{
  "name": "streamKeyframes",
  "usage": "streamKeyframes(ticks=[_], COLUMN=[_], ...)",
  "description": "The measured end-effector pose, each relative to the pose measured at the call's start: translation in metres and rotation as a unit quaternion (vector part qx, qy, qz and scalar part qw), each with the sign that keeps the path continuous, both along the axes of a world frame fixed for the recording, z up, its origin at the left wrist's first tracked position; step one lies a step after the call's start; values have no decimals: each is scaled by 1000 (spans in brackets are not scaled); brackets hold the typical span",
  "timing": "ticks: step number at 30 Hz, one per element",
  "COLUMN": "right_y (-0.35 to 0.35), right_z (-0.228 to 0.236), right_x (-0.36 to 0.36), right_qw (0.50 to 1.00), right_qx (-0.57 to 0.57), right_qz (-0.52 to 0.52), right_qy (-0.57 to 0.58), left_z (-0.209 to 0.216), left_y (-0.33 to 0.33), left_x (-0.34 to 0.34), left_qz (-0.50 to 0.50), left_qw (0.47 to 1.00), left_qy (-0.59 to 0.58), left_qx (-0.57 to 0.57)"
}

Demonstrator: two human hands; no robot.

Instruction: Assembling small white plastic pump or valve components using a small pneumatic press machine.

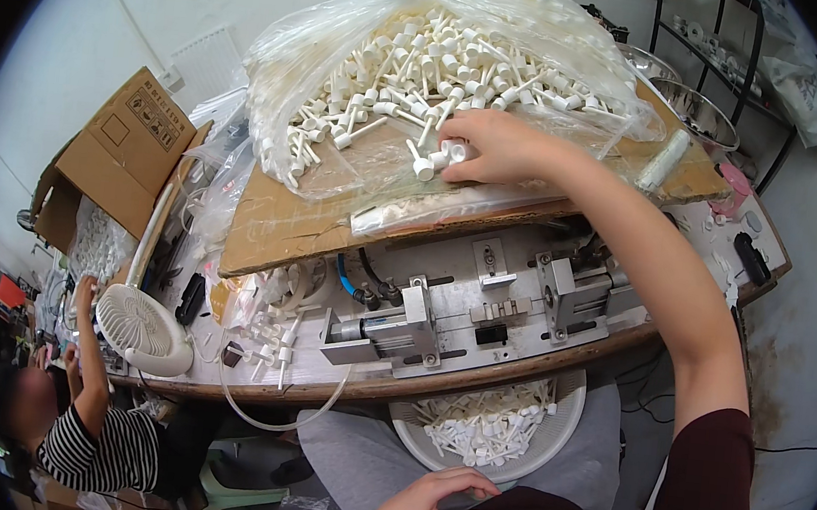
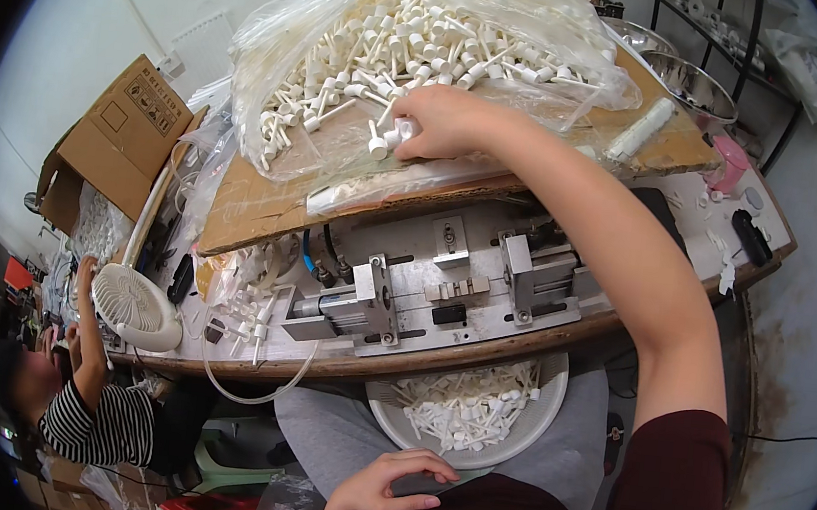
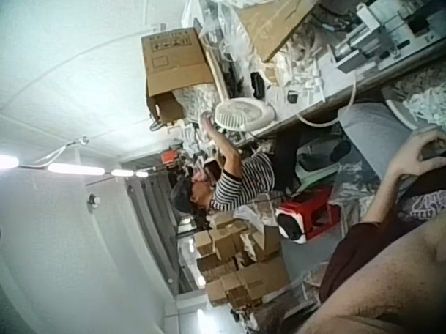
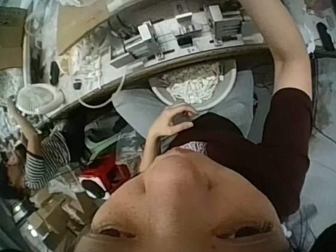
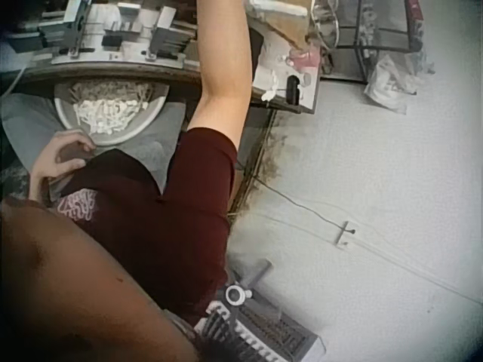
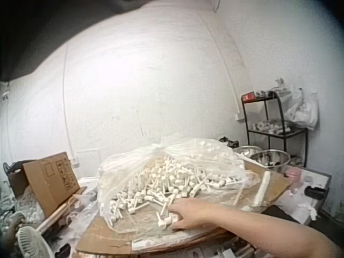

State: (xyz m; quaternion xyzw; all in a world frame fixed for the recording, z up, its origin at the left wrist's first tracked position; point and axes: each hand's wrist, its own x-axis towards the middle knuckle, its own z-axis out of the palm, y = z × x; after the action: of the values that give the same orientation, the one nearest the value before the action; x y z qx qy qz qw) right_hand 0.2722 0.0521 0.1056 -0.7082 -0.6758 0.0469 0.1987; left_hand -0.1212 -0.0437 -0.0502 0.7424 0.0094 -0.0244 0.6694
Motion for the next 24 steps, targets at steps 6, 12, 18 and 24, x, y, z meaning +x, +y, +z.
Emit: streamKeyframes(ticks=[6,12,18,24], right_y=[-27,-28,-22,-17], right_z=[12,-2,21,29], right_x=[19,14,-10,-24], right_qw=[997,997,983,976], right_qx=[-74,29,-52,-43], right_qz=[-18,-24,-105,-102], right_qy=[-2,-69,-142,-190], left_z=[-3,-4,-7,1], left_y=[-3,-8,-9,-13], left_x=[5,12,13,20], left_qz=[-16,-7,-18,-8], left_qw=[999,997,996,993], left_qy=[19,2,23,-6], left_qx=[33,80,90,116])
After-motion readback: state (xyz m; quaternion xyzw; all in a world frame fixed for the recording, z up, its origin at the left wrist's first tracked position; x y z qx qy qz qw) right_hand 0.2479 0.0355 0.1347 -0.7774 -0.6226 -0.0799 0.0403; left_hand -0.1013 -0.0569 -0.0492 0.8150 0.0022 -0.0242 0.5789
